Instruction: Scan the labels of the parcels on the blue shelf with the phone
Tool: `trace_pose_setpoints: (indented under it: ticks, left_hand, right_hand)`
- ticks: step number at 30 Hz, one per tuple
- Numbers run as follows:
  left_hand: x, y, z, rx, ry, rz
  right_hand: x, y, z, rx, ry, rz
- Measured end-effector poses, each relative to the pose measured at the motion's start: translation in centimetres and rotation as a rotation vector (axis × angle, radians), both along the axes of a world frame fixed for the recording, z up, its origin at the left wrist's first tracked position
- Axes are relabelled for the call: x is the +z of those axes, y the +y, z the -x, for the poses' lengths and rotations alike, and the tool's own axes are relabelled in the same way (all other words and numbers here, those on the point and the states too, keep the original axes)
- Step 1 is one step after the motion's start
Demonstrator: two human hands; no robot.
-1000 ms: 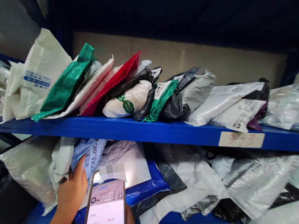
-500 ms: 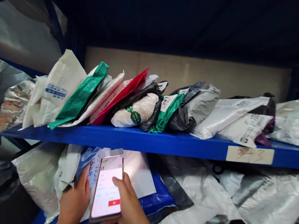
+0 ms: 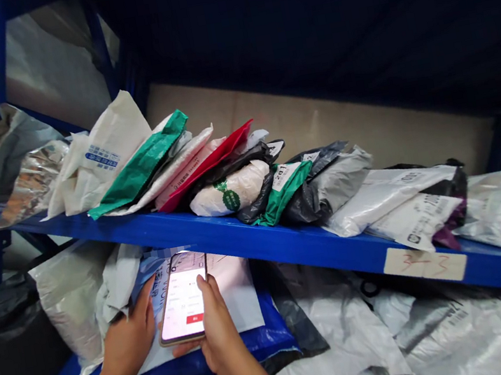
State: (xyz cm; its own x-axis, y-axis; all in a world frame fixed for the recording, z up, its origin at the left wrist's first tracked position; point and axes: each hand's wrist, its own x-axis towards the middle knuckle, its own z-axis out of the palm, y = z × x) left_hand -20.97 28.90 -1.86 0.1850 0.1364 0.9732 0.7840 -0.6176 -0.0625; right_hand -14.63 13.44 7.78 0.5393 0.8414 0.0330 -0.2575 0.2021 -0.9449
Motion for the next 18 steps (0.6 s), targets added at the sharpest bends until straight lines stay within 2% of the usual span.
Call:
trace_pose_setpoints:
  ticks: [12, 18]
  left_hand:
    - [0.06, -0.04, 0.02, -0.008, -0.004, 0.011]
    - [0.03, 0.02, 0.16, -0.025, 0.001, -0.002]
  right_hand:
    - [-0.21, -0.02, -0.09, -0.007, -0.007, 0.017]
    - [-0.60, -0.49, -0.30, 0.069, -0.025, -0.041]
